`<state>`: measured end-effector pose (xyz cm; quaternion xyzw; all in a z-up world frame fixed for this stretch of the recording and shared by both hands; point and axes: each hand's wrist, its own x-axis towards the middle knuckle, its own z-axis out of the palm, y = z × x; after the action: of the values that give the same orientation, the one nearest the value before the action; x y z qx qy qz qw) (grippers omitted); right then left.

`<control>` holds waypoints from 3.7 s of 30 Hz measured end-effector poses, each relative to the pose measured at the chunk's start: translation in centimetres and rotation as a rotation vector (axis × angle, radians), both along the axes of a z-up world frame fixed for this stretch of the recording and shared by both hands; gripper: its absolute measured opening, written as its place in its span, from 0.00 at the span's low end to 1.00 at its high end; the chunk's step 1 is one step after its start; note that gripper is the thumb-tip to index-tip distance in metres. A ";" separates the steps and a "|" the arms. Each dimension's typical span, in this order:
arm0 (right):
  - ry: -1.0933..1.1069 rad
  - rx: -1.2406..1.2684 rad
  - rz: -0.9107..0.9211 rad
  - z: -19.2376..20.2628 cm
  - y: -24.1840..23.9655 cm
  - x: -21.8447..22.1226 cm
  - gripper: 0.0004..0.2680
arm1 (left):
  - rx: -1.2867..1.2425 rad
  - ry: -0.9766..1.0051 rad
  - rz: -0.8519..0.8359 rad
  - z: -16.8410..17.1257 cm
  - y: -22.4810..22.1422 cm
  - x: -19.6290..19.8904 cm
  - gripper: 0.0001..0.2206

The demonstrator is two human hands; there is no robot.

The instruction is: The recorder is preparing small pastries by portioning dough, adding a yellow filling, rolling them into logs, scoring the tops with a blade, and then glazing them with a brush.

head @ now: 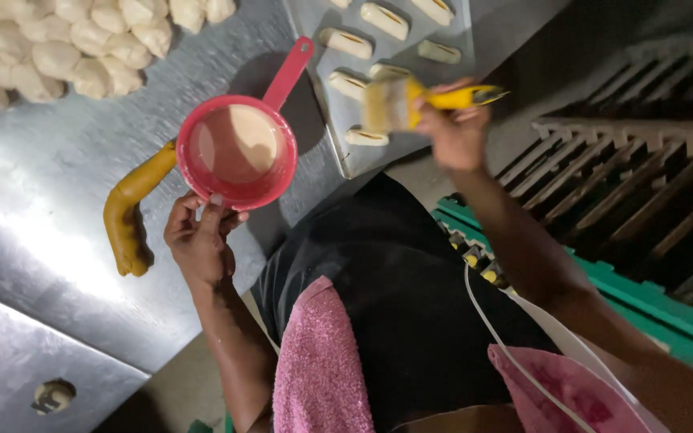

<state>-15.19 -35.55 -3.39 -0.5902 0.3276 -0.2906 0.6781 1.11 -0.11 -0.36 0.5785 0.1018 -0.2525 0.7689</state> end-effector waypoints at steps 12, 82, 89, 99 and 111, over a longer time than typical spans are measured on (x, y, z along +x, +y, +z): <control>0.266 -0.186 -0.065 0.0 0.4 -5.4 0.08 | 0.011 -0.002 -0.045 0.3 0.2 1.2 0.04; -0.204 -0.199 0.711 11.9 10.6 10.9 0.10 | -0.181 -0.015 0.315 1.3 2.5 -1.9 0.01; -0.192 -0.135 0.629 11.8 9.0 10.0 0.09 | -0.061 -0.144 0.645 2.7 10.5 -0.8 0.01; -0.082 -0.168 0.465 7.0 6.5 7.4 0.08 | 0.416 -0.508 0.886 1.2 21.1 0.0 0.06; 0.016 -0.143 0.377 4.9 3.3 2.7 0.06 | -0.150 -0.150 0.687 1.6 9.3 5.7 0.04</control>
<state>-12.54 -32.28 1.52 -0.6902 0.1952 -0.1761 0.6742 6.81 9.14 1.27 0.4693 0.2147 0.0570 0.8547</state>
